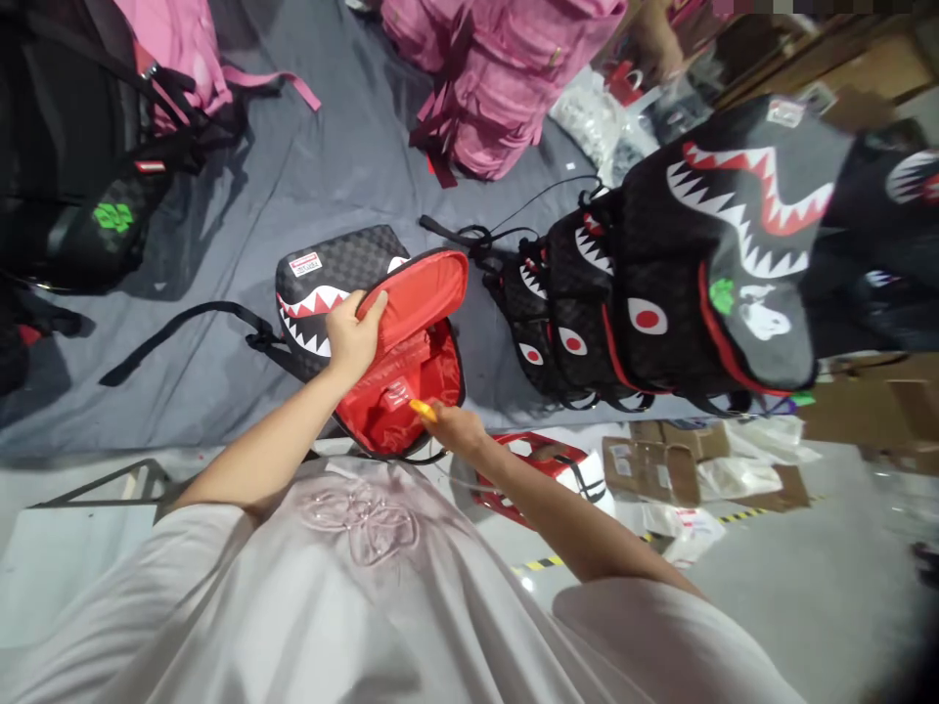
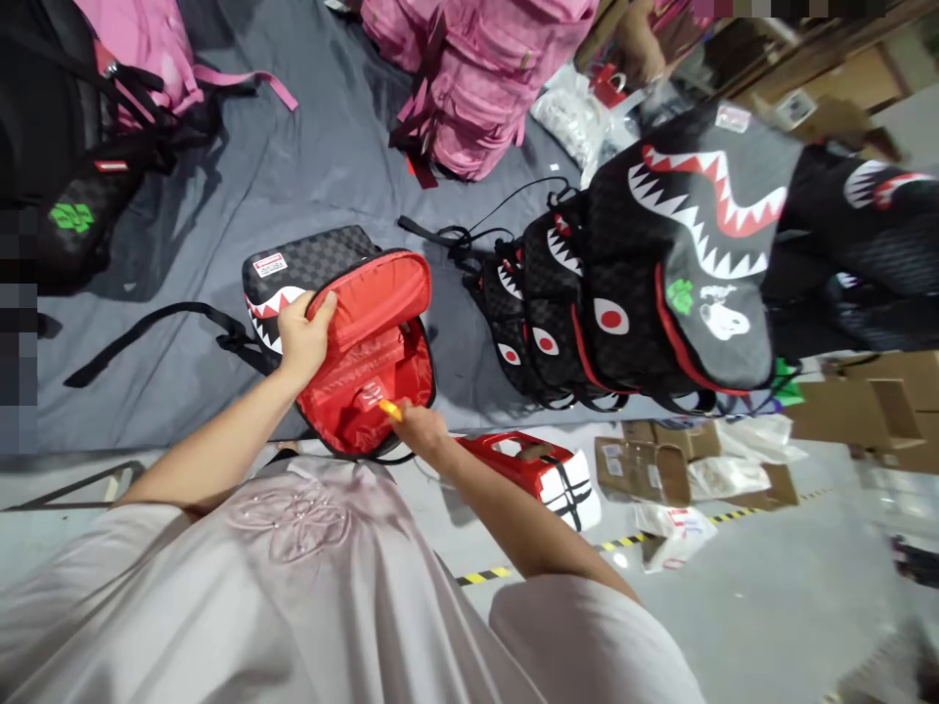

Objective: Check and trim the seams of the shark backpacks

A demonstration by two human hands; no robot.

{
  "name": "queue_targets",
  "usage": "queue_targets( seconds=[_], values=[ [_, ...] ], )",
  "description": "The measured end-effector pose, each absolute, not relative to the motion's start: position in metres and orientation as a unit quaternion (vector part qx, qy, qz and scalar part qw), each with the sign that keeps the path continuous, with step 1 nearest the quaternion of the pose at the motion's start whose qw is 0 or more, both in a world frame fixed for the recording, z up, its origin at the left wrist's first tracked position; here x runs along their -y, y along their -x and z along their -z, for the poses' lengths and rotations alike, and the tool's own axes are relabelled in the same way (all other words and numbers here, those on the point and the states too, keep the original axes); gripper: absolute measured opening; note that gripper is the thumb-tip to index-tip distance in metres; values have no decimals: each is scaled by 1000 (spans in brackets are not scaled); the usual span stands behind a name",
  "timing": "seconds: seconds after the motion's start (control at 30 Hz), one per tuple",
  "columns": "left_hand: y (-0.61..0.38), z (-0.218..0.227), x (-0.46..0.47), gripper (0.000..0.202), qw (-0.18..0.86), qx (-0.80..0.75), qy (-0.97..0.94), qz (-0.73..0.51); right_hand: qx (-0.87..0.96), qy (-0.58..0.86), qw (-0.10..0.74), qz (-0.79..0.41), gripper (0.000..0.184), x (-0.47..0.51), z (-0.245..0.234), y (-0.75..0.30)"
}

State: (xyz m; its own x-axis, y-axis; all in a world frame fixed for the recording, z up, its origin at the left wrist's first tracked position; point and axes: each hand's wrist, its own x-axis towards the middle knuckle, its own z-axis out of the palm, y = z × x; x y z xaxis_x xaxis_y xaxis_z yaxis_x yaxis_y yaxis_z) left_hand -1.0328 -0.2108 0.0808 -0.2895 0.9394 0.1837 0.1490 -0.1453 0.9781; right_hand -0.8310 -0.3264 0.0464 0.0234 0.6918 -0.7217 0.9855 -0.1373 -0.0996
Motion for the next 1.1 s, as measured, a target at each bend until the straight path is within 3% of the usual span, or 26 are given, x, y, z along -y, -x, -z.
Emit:
queue_targets(
  seconds=[0.2,0.37,0.57,0.8,1.0,1.1],
  values=[
    [1029,-89,223,44,341,-548,-516,-563,-705,-646,183,228,26,290,-6,857],
    [1041,-87,225,49,287,-567,-511,-579,-635,-739,144,171,37,278,16,854],
    [1040,-86,220,43,276,-540,-581,-543,-629,-744,111,198,37,297,12,845],
    [1029,-88,216,44,280,-513,-608,-538,-625,-721,120,274,35,296,-38,835],
    [1032,-84,217,40,290,-500,-622,-528,-573,-680,220,402,16,269,-118,769],
    [1034,-83,218,41,298,-507,-615,-525,-520,-650,215,510,21,269,-141,736]
  ],
)
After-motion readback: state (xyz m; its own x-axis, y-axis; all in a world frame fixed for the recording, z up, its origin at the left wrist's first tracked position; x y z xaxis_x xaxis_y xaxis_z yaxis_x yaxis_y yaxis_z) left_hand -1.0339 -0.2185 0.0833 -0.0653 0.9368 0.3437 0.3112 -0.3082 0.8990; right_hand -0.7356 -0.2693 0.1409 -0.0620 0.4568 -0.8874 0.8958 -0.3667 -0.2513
